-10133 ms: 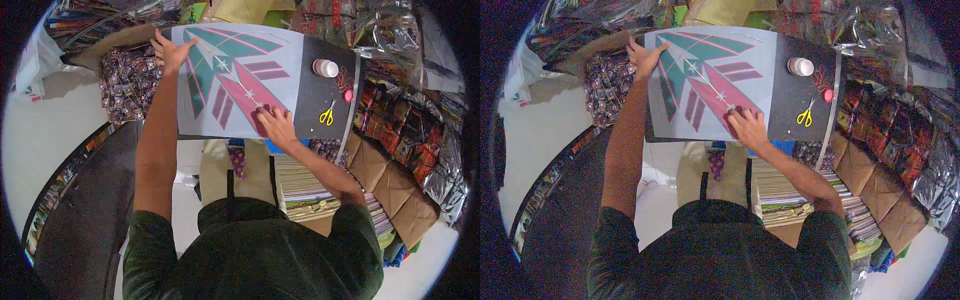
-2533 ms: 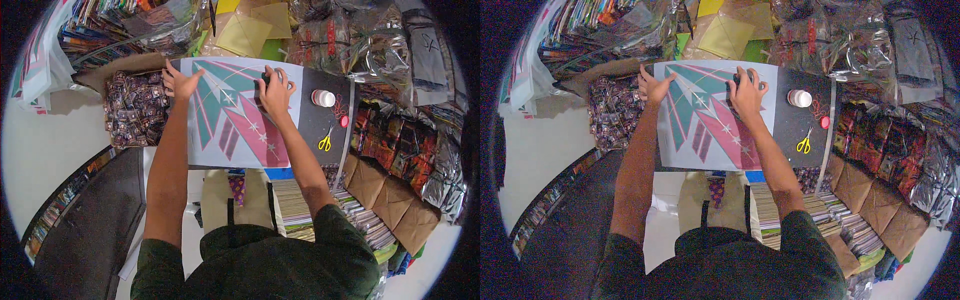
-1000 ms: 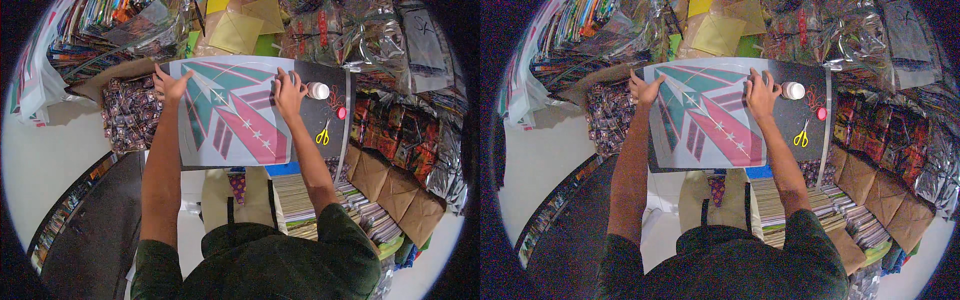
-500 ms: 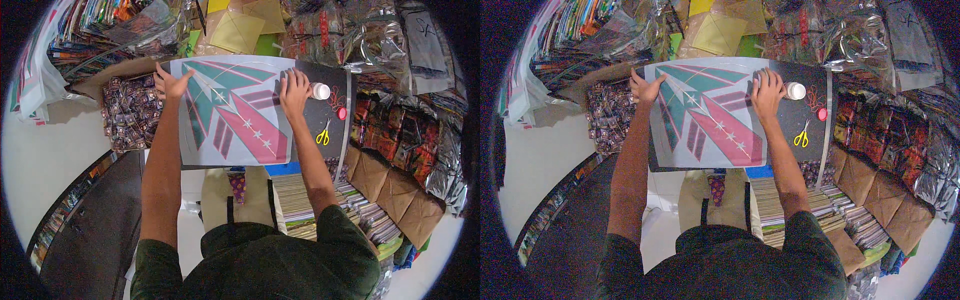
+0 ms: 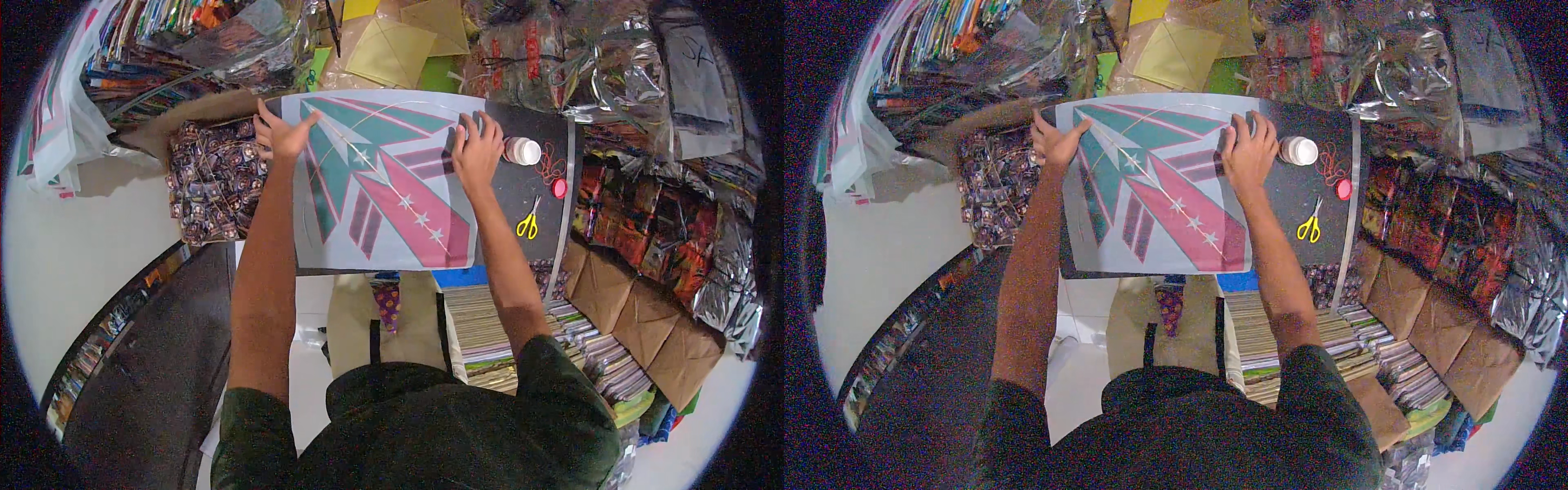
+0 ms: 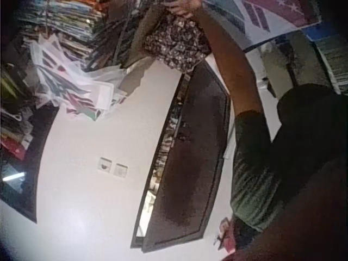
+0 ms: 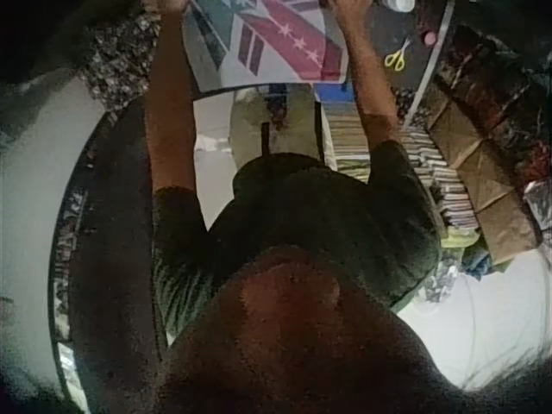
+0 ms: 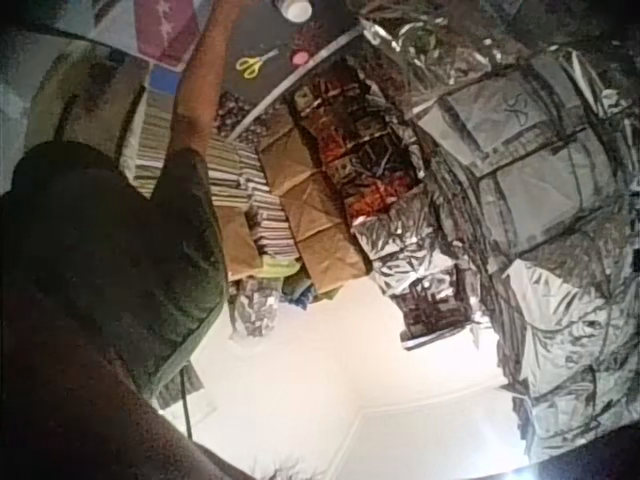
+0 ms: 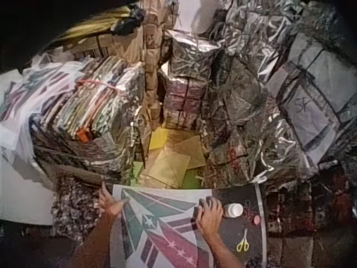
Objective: The person assembles a kite by applying glue to a white plastic rod and attaching it to the center of a patterned kite sheet. They press the rod into place and then use yellow scissors to trim the excess length of the rod from the bottom edge of the kite.
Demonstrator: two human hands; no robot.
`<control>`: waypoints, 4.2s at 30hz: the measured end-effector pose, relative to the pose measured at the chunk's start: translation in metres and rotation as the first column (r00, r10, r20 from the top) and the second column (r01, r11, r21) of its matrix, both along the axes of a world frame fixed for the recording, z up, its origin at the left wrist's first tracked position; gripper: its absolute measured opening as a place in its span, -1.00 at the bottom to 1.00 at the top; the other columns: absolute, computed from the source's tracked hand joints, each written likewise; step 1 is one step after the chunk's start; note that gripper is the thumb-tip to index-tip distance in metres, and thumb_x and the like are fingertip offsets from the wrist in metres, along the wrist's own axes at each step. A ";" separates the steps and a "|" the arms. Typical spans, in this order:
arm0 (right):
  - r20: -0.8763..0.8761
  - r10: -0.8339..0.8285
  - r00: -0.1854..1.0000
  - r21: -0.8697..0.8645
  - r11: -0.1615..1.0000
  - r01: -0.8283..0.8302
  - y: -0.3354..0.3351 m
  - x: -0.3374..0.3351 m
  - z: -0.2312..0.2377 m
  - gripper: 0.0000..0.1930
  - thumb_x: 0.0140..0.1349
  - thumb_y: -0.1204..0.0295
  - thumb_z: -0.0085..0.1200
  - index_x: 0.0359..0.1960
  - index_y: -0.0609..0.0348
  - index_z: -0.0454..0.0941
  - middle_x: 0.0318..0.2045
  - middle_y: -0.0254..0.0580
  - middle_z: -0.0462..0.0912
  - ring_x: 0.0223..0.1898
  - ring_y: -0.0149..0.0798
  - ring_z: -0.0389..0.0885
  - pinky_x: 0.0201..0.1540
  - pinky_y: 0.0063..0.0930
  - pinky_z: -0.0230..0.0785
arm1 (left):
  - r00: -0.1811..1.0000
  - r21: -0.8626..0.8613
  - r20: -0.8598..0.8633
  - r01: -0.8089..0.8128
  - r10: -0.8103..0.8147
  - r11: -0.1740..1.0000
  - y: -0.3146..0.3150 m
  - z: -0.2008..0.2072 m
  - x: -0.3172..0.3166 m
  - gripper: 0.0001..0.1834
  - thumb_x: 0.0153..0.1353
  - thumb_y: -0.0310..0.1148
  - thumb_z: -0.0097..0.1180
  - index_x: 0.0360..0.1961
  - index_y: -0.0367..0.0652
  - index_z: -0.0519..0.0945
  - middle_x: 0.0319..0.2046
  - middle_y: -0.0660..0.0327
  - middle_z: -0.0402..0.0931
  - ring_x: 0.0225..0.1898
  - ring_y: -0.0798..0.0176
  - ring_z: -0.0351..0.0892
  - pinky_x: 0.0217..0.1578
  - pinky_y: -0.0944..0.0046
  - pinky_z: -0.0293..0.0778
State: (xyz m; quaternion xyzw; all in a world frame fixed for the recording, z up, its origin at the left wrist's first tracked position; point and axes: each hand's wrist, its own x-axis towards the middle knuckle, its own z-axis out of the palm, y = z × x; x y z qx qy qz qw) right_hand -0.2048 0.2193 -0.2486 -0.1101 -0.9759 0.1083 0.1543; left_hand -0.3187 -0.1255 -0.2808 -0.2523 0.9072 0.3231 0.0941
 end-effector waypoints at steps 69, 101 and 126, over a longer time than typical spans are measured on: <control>0.126 0.776 0.618 -0.393 0.611 -0.688 -0.229 0.067 0.030 -0.76 0.23 0.21 0.11 -0.14 -0.02 0.56 0.04 -0.45 0.54 0.02 -0.12 0.38 0.00 -0.07 0.16 | 0.956 0.423 -0.269 0.228 -0.119 0.877 -0.083 -0.019 0.137 0.40 -0.29 -0.30 0.56 0.45 -0.30 -0.21 0.27 -0.22 0.19 0.25 -0.04 0.31 0.24 0.12 0.28; 0.185 0.795 0.578 -0.213 0.606 -0.766 -0.242 0.085 0.025 -0.74 0.25 0.18 0.07 -0.08 -0.06 0.52 0.05 -0.41 0.48 0.11 -0.10 0.36 0.02 0.03 0.21 | 0.971 0.441 -0.229 0.160 -0.062 0.883 -0.074 -0.004 0.140 0.32 -0.27 -0.36 0.51 0.46 -0.13 -0.16 0.17 -0.19 0.31 0.13 -0.08 0.45 0.11 0.11 0.43; 0.219 0.839 0.499 -0.253 0.542 -0.801 -0.245 0.121 0.025 -0.73 0.26 0.21 0.08 -0.04 -0.10 0.53 0.08 -0.48 0.50 0.15 -0.16 0.36 0.03 0.04 0.19 | 0.939 0.489 -0.322 0.273 -0.119 0.828 -0.084 -0.012 0.154 0.33 -0.22 -0.36 0.55 0.47 -0.12 -0.16 0.32 -0.17 0.09 0.31 -0.16 0.17 0.29 -0.02 0.19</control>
